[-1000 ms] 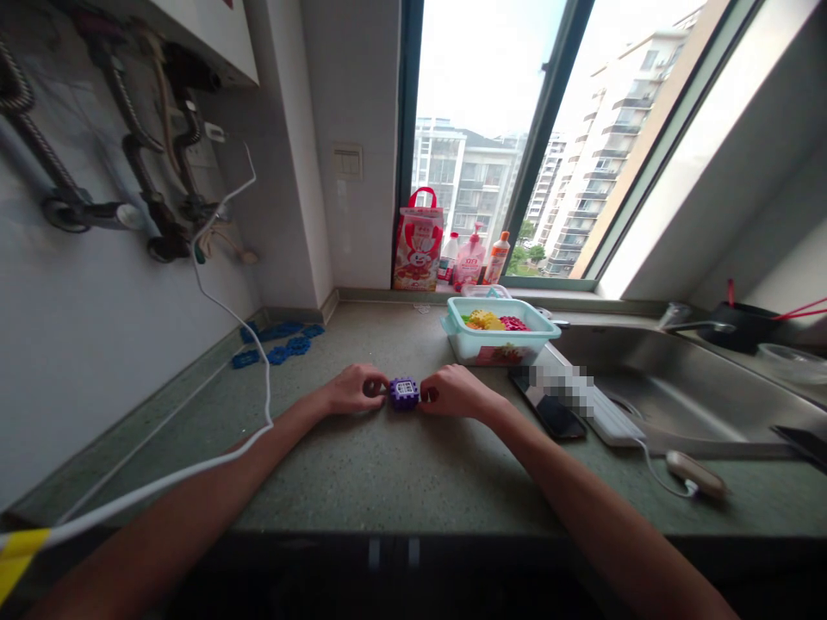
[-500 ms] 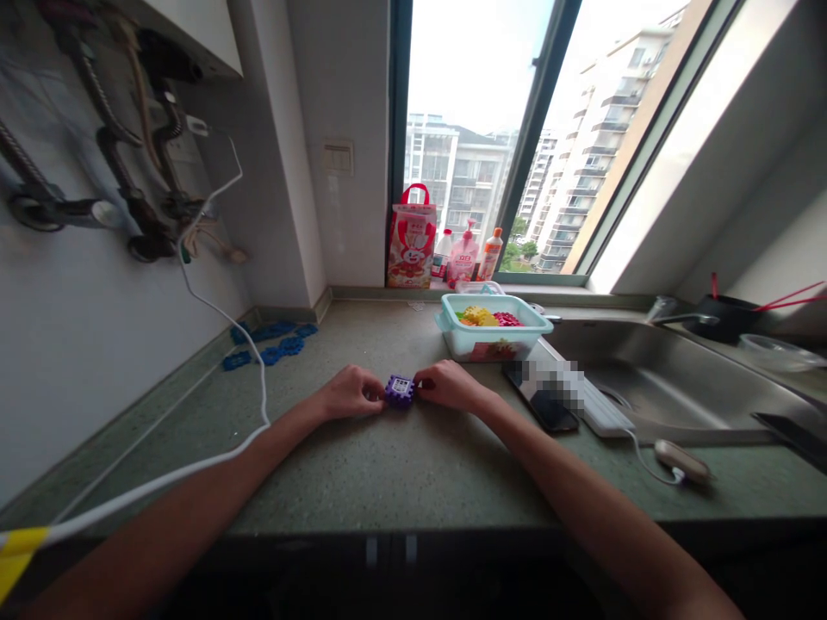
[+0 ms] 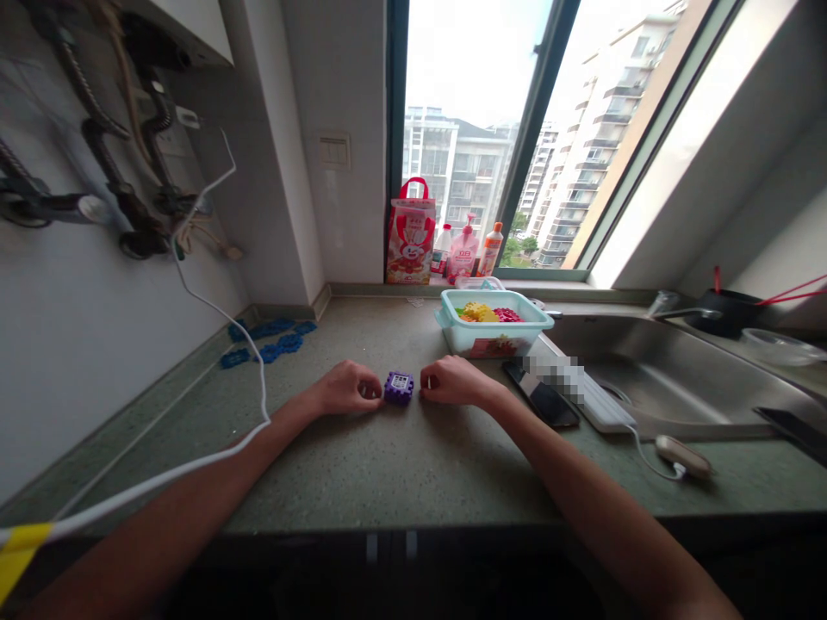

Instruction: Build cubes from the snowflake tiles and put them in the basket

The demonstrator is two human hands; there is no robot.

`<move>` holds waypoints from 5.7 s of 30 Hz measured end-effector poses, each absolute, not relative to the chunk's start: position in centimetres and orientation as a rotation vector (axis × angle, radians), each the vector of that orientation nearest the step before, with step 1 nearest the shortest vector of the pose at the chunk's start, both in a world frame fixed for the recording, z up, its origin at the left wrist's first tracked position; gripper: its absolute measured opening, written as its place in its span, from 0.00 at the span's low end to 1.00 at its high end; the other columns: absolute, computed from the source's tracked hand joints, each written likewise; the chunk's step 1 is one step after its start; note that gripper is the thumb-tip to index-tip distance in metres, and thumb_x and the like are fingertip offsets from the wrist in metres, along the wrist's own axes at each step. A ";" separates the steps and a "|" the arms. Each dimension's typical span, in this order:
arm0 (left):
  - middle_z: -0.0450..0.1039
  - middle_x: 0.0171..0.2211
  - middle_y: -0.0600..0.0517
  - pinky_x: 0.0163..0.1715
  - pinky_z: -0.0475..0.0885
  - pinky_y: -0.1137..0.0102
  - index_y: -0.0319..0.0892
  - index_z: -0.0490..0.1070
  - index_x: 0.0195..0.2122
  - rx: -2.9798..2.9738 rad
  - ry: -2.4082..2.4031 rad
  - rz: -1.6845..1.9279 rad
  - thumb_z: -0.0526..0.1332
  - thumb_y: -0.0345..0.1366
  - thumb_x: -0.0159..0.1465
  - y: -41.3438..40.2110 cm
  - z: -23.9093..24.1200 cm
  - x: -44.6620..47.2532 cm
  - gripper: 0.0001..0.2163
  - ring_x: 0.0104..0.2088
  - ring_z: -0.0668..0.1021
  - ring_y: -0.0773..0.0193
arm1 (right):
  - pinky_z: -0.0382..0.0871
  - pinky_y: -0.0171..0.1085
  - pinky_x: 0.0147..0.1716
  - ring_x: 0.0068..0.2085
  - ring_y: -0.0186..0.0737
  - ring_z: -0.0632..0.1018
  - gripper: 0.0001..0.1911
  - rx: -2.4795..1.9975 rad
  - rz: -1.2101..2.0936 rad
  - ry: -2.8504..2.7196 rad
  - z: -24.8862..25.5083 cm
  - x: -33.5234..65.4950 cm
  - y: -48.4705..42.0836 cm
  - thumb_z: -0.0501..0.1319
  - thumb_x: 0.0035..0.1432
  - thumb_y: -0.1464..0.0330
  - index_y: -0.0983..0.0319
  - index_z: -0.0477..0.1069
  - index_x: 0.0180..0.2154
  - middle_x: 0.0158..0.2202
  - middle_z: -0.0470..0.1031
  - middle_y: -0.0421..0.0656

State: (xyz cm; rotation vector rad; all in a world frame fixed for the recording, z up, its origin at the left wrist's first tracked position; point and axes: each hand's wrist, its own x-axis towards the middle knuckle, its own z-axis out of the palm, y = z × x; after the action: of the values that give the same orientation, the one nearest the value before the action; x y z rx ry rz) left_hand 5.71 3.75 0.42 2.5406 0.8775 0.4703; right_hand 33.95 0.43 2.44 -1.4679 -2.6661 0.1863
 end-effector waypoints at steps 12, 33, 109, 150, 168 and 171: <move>0.77 0.23 0.56 0.29 0.60 0.73 0.43 0.84 0.32 2.661 0.954 0.494 0.66 0.39 0.62 2.5 -0.4 7.0 0.08 0.24 0.73 0.70 | 0.52 0.35 0.26 0.31 0.40 0.81 0.13 -1.443 0.029 -2.695 2.6 32.5 -0.9 0.67 0.60 0.55 0.56 0.82 0.33 0.31 0.84 0.42; 0.82 0.31 0.49 0.31 0.62 0.69 0.44 0.80 0.30 2.876 1.010 0.488 0.64 0.39 0.65 1.1 -0.1 8.2 0.09 0.30 0.78 0.61 | 0.54 0.36 0.27 0.31 0.43 0.81 0.13 -1.493 -0.133 -2.742 3.0 32.3 -1.0 0.64 0.63 0.58 0.56 0.85 0.34 0.30 0.84 0.47; 0.78 0.54 0.45 0.60 0.71 0.61 0.44 0.80 0.48 2.651 0.924 0.703 0.65 0.35 0.63 4.6 -1.8 7.1 0.13 0.56 0.77 0.54 | 0.63 0.33 0.33 0.39 0.45 0.84 0.16 -1.607 -0.018 -2.675 2.8 32.9 -0.8 0.64 0.61 0.52 0.55 0.81 0.40 0.38 0.85 0.43; 0.82 0.46 0.48 0.59 0.70 0.59 0.44 0.80 0.30 2.613 0.785 0.751 0.71 0.37 0.59 3.6 -0.5 7.0 0.04 0.52 0.78 0.55 | 0.67 0.34 0.40 0.43 0.44 0.84 0.20 -1.694 -0.081 -2.556 3.1 34.0 0.1 0.58 0.63 0.70 0.55 0.79 0.54 0.44 0.85 0.45; 0.76 0.54 0.47 0.63 0.68 0.61 0.46 0.76 0.53 2.889 0.756 0.530 0.62 0.33 0.64 3.9 -0.5 6.6 0.16 0.57 0.75 0.54 | 0.61 0.36 0.31 0.35 0.46 0.84 0.13 -1.572 -0.115 -2.783 4.6 33.1 -1.7 0.60 0.59 0.66 0.55 0.85 0.37 0.36 0.86 0.49; 0.76 0.54 0.47 0.63 0.68 0.61 0.45 0.76 0.54 2.896 0.756 0.526 0.62 0.33 0.65 3.9 -0.5 6.6 0.16 0.57 0.75 0.54 | 0.62 0.35 0.32 0.36 0.46 0.84 0.14 -1.588 -0.096 -2.780 4.6 33.0 -1.8 0.59 0.60 0.66 0.56 0.85 0.38 0.37 0.86 0.49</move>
State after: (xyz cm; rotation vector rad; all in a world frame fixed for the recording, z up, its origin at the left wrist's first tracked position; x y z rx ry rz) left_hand 6.64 3.91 -0.51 2.8957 0.7562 0.5261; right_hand 33.00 -1.81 4.63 -1.5883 -2.7805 -0.0961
